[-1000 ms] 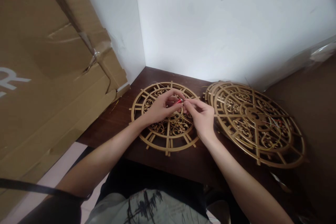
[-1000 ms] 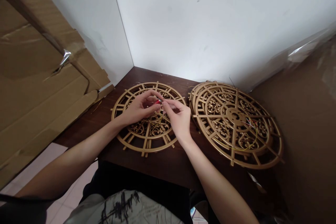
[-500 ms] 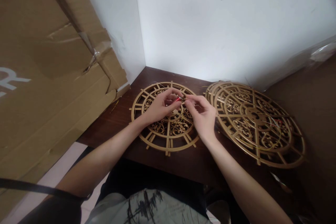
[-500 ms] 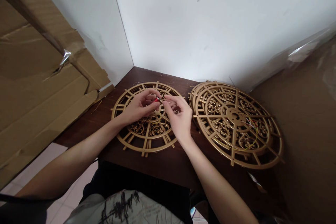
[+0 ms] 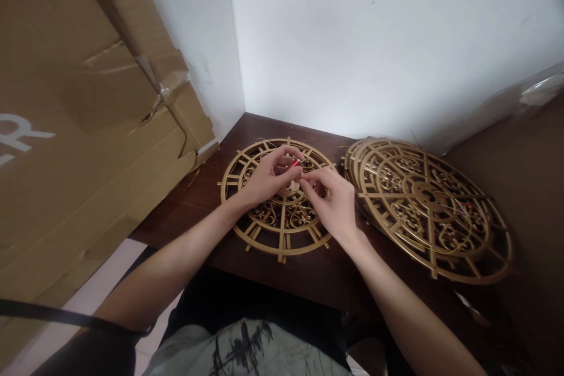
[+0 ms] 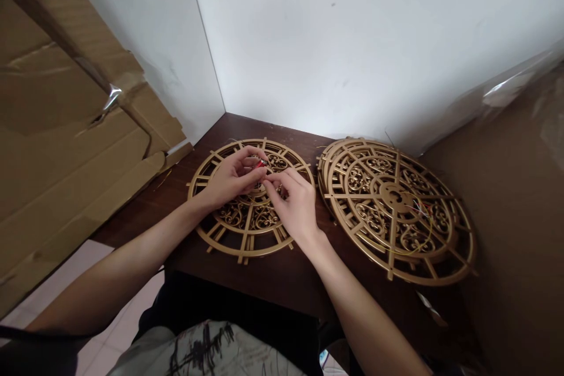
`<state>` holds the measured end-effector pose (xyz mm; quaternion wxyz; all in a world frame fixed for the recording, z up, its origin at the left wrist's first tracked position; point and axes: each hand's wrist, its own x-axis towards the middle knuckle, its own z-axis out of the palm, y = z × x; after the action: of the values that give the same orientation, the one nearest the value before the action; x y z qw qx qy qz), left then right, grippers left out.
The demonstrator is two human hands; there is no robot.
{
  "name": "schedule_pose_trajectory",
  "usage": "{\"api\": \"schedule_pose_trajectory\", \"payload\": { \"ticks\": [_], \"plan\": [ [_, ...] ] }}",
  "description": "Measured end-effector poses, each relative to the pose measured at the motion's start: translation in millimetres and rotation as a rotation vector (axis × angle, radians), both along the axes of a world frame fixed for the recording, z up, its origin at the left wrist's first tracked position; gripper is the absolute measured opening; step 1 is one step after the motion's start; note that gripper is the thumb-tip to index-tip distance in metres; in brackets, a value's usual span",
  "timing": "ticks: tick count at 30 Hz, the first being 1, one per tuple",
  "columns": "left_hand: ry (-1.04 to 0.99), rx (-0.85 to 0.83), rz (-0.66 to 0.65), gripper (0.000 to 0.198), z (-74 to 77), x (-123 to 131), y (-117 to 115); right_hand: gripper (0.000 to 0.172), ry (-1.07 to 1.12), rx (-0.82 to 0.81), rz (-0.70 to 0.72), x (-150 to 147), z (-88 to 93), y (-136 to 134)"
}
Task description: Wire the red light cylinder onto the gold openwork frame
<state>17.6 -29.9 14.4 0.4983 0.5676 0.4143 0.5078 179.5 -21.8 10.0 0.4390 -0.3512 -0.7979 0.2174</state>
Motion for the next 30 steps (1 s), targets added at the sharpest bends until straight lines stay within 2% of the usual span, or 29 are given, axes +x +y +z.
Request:
{"api": "schedule_pose_trajectory", "payload": {
  "ticks": [4, 8, 11, 14, 17, 23, 27, 30],
  "plan": [
    [-0.011, -0.011, 0.016, 0.024, 0.5, 1, -1, 0.011, 0.018, -0.061, 0.006, 0, 2.2, 0],
    [-0.031, 0.019, 0.100, 0.024, 0.1, 1, 1, 0.011, 0.105, -0.167, 0.001, 0, 2.5, 3],
    [-0.067, 0.056, 0.139, 0.021, 0.6, 0, 2, 0.013, 0.249, -0.363, 0.022, 0, -0.4, 8],
    [-0.104, 0.080, 0.144, 0.019, 2.1, -1, 2, 0.019, 0.416, -0.577, 0.120, -1, -3.4, 11],
    [-0.147, 0.044, 0.129, 0.020, 2.9, -2, 2, 0.020, 0.481, -0.655, 0.207, -3, -2.7, 9],
    [-0.222, -0.079, 0.183, 0.025, -0.7, -6, 4, 0.017, 0.350, -0.618, 0.282, -6, 1.6, -1],
    [-0.280, -0.146, 0.250, 0.024, 0.8, -7, 6, 0.014, 0.207, -0.480, 0.303, -5, -3.0, -3],
    [-0.295, -0.192, 0.279, 0.025, 3.1, -6, 6, 0.011, 0.084, -0.315, 0.276, -4, -5.0, -4]
  ]
}}
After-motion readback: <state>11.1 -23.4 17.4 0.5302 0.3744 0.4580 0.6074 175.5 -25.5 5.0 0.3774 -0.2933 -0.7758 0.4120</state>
